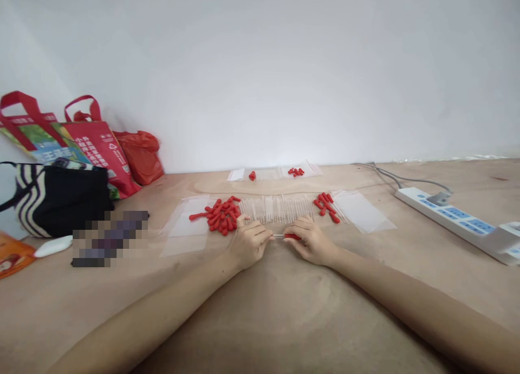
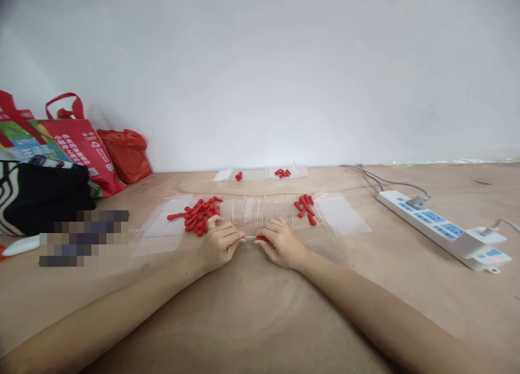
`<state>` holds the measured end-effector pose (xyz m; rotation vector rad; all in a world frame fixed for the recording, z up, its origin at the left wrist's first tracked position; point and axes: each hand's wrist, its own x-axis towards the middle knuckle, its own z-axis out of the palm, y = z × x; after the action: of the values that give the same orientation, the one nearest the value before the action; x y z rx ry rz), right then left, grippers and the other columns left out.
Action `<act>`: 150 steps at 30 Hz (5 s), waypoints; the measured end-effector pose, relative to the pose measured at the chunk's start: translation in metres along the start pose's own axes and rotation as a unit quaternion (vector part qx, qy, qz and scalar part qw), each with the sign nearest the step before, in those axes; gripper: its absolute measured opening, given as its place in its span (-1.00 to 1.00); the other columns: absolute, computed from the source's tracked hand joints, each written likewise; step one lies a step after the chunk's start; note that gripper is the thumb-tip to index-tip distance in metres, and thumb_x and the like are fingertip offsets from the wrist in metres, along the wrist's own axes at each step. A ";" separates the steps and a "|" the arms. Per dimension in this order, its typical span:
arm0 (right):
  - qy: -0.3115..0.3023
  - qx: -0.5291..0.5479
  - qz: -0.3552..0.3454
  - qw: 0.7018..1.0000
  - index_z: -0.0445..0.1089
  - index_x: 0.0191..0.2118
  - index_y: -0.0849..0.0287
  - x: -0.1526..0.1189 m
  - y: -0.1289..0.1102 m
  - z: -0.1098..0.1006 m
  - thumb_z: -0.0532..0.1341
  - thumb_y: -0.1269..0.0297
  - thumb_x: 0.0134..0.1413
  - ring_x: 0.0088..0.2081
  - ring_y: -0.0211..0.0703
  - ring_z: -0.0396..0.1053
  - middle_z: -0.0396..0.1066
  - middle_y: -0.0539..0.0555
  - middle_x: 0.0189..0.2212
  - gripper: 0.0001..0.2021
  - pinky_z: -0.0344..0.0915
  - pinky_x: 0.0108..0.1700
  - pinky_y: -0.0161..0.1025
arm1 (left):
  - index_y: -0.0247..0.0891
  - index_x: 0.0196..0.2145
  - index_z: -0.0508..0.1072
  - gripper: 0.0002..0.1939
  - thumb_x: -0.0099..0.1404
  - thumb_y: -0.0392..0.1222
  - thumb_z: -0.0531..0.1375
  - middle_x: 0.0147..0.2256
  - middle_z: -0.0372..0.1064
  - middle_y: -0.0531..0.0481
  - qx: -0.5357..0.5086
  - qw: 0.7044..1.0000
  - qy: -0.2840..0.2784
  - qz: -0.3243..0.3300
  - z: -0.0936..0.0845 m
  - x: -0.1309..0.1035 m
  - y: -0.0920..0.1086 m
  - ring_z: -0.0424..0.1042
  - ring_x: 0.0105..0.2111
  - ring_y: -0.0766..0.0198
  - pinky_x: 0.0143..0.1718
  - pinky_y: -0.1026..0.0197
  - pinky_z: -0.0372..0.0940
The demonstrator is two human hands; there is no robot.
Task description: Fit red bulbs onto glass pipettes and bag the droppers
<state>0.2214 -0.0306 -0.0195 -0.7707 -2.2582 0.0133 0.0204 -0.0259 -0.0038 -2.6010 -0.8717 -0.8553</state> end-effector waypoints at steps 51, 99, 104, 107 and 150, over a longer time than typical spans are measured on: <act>-0.057 -0.229 0.503 0.832 0.38 -0.40 0.11 0.001 0.090 -0.067 0.05 -0.02 -0.14 -0.23 0.04 0.29 0.40 0.11 -0.35 -0.67 -0.01 -0.16 0.01 | -0.23 -0.20 0.30 -0.75 0.14 -0.16 0.11 -0.26 0.38 -0.03 -0.020 0.978 -0.076 -0.195 0.003 0.006 0.000 0.28 -0.22 0.12 -0.21 0.05 -0.01; 0.048 -0.080 0.105 0.990 0.20 -0.35 0.18 0.008 0.012 0.004 0.05 0.34 0.01 -0.43 -0.20 0.24 0.34 0.04 -0.46 -0.94 0.04 -0.31 -0.22 | -0.24 -0.38 0.48 -0.73 -0.03 -0.06 0.17 -0.31 0.44 -0.23 0.087 0.860 -0.247 -0.438 0.039 0.093 -0.049 0.35 -0.19 -0.08 -0.14 0.00 0.06; 0.080 -0.012 0.139 0.987 0.14 -0.40 0.15 0.008 0.012 0.003 0.04 0.39 -0.06 -0.49 -0.25 0.21 0.26 0.00 -0.53 -0.96 0.13 -0.42 -0.30 | -0.30 -0.45 0.44 -0.81 0.06 -0.13 0.12 -0.36 0.43 -0.26 0.076 0.883 -0.225 -0.406 0.028 0.094 -0.040 0.35 -0.23 -0.08 -0.21 0.00 0.09; 0.090 0.027 0.151 0.984 0.11 -0.46 0.14 0.008 0.012 0.003 0.05 0.35 -0.03 -0.56 -0.30 0.17 0.20 -0.04 -0.59 -0.94 0.12 -0.51 -0.34 | -0.29 -0.38 0.39 -0.78 0.20 -0.16 -0.01 -0.35 0.43 -0.19 0.061 0.912 -0.192 -0.358 0.013 0.085 -0.029 0.35 -0.24 0.00 -0.19 0.01 0.07; 0.028 0.088 0.058 0.994 0.27 -0.13 0.13 0.007 0.002 0.005 0.00 0.40 0.09 -0.32 -0.24 0.28 0.27 0.10 -0.33 -0.77 0.27 -0.27 -0.26 | -0.19 -0.31 0.39 -0.83 0.28 -0.26 0.01 -0.34 0.47 0.05 -0.059 0.998 0.008 -0.035 0.002 0.003 -0.018 0.41 -0.39 0.32 -0.08 0.08 -0.06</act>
<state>0.2155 -0.0245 -0.0192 -0.7950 -2.1236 0.2400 0.0120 -0.0102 -0.0024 -2.6732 -0.9390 -0.9732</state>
